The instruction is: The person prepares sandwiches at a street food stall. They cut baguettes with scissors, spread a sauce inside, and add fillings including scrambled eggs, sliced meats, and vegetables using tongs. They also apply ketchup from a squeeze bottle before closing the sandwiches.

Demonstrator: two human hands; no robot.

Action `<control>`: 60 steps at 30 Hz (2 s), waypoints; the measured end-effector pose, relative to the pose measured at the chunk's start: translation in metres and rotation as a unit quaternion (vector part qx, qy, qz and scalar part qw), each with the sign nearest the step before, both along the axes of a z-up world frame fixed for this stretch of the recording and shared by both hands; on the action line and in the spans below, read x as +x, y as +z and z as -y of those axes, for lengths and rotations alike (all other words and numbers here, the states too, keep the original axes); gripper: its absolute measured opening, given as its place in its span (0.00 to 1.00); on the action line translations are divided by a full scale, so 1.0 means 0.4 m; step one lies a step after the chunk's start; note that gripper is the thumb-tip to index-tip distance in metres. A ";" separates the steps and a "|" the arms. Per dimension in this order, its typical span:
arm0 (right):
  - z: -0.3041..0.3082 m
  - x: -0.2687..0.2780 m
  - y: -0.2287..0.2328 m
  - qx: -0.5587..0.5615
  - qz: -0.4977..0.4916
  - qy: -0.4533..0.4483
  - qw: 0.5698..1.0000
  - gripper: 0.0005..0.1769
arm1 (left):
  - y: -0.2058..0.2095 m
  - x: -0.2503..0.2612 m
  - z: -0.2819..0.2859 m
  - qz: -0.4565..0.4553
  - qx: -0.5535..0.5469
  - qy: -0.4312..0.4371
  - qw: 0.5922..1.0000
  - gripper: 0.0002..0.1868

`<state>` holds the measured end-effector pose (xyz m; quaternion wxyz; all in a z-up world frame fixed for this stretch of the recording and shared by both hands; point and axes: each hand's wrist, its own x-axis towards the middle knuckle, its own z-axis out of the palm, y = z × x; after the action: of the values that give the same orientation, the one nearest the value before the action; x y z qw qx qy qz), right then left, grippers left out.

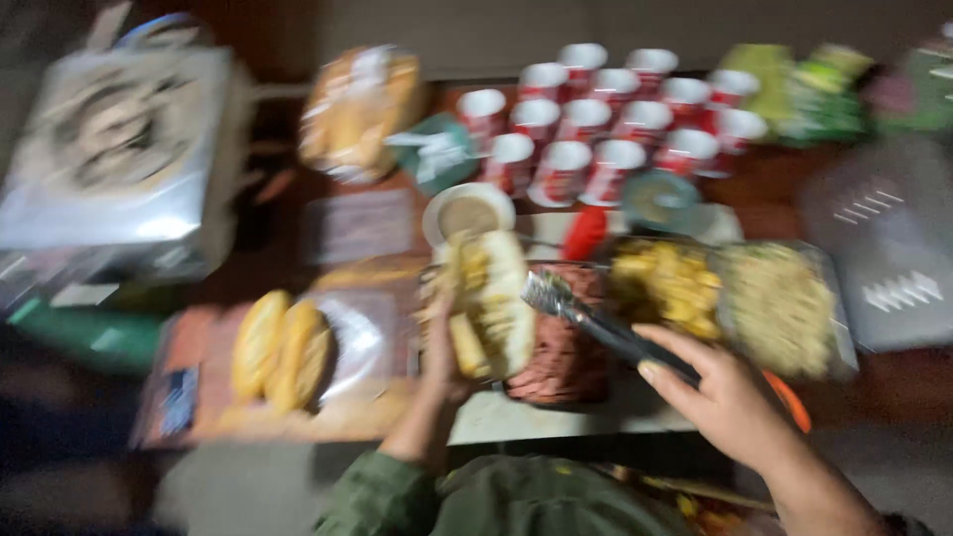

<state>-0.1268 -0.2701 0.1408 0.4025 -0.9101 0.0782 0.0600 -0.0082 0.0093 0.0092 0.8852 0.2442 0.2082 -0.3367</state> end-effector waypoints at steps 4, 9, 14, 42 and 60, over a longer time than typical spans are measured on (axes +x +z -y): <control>0.270 -0.039 -0.148 -0.020 0.006 -0.196 0.980 0.28 | -0.005 0.003 -0.018 0.001 0.077 0.050 0.996 0.36; 0.510 -0.100 -0.331 -0.207 -0.169 -0.329 0.906 0.21 | 0.034 -0.006 -0.022 0.012 0.125 0.060 0.990 0.39; 0.516 -0.038 -0.334 -0.253 -0.264 -0.338 0.867 0.43 | 0.116 -0.019 -0.003 0.031 0.215 0.054 0.975 0.41; 0.612 -0.191 -0.421 -0.166 0.003 -0.399 0.902 0.25 | 0.129 -0.018 0.078 0.000 0.243 0.002 0.970 0.42; 0.322 -0.146 -0.211 0.148 0.131 -0.311 0.930 0.24 | -0.076 0.052 0.047 -0.054 0.096 0.048 0.993 0.30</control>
<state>-0.1851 -0.3989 0.0564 0.5380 -0.7699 0.2940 -0.1772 0.0127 -0.0095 -0.0210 0.8605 0.2995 0.2983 -0.2844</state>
